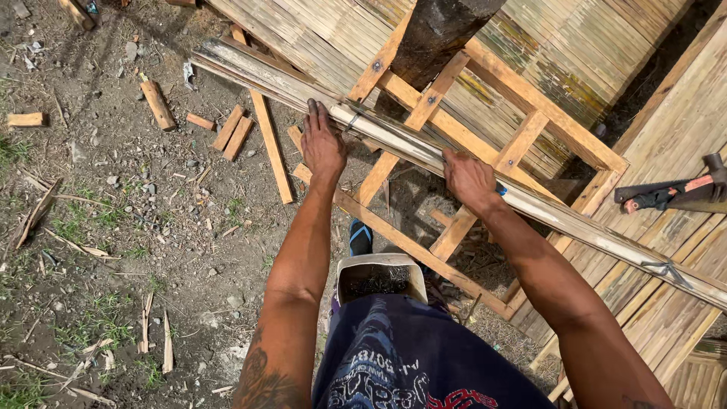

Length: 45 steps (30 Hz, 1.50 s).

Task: The person carries bamboo strips to a workbench, then uses a hand saw to cut a strip to length. They align the cut strip with a bamboo frame and hammer nails to secure it in place.

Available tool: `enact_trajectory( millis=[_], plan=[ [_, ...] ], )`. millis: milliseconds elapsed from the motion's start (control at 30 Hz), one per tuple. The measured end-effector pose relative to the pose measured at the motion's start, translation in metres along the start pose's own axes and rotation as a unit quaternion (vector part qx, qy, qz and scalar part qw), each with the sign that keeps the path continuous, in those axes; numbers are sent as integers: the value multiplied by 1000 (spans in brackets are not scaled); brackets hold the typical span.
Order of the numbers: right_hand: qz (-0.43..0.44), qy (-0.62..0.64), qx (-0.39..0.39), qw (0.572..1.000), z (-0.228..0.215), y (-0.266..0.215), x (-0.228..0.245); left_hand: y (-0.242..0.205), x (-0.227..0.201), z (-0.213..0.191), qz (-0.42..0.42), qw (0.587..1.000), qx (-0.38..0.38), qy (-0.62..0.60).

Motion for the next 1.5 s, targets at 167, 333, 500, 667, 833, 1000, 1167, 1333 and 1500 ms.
enact_trajectory(
  millis=[167,333,500,667,833,1000,1167,1333,1500],
  plan=[
    [22,-83,30,996,-16,15,8,-16,-23,-7,67,992,-79,-73],
    [64,-57,47,995,-36,-37,-16,-40,-36,-2,100,983,-128,-84],
    [92,-6,-65,994,-46,-110,-43,-48,-49,-13,149,972,-178,-29],
    [261,198,-34,944,3,-144,-37,-17,-51,5,130,984,-124,-8],
    [292,374,-86,876,45,-156,-31,-31,-66,50,209,975,50,-59],
    [222,430,-190,854,73,-140,-33,-115,-104,80,284,894,315,-146],
    [287,653,-315,626,104,-159,-54,-130,-158,56,297,894,281,-181],
    [343,686,-522,373,118,-244,-90,-171,-223,110,490,758,373,216],
    [347,624,-608,348,118,-316,-113,-214,-281,149,527,756,302,244]
  ],
)
Point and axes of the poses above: each hand's wrist, its own y-axis towards the middle knuckle, its own z-axis out of the palm, x = y × z, the point moved 7 cm from there along y, towards the middle knuckle, and after that the axes turned 3 degrees about -z, right-handed, at the moved point
